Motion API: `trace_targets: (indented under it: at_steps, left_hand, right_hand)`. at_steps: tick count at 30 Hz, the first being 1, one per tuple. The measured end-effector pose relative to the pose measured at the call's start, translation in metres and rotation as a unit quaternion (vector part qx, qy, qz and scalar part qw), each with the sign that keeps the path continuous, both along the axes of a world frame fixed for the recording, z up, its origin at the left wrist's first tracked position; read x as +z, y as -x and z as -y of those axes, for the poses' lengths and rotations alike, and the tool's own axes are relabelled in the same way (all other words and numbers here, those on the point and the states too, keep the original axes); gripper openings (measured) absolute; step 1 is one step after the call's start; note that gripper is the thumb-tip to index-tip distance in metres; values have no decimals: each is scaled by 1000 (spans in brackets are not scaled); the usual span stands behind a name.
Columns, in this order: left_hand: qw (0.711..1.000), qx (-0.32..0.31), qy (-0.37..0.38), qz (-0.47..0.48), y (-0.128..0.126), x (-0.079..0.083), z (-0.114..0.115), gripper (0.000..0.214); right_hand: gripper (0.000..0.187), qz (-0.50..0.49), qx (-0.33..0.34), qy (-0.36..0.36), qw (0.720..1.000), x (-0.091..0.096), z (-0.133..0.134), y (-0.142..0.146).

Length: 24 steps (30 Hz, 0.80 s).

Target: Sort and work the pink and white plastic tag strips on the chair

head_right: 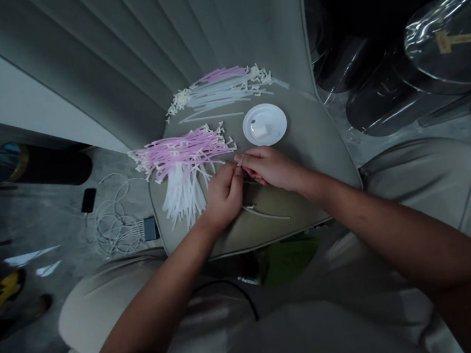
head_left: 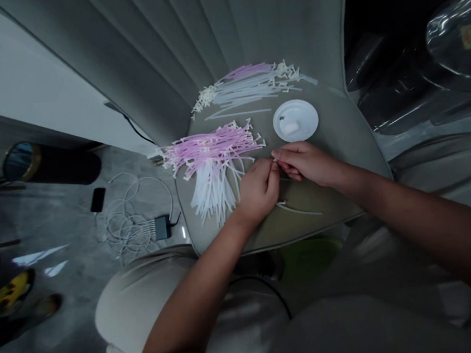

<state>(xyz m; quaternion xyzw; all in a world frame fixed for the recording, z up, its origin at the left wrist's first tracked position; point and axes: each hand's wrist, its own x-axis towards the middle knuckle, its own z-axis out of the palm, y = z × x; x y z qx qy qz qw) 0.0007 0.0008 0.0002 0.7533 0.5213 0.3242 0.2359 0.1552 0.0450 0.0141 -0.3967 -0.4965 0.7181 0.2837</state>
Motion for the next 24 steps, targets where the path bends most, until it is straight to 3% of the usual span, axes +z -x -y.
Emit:
trace_targets:
  at_steps: [24]
  left_hand:
    - [1000, 7, -3, -10, -2, 1, -1, 28]
  right_hand:
    - [37, 30, -8, -12, 999, 3, 1, 2]
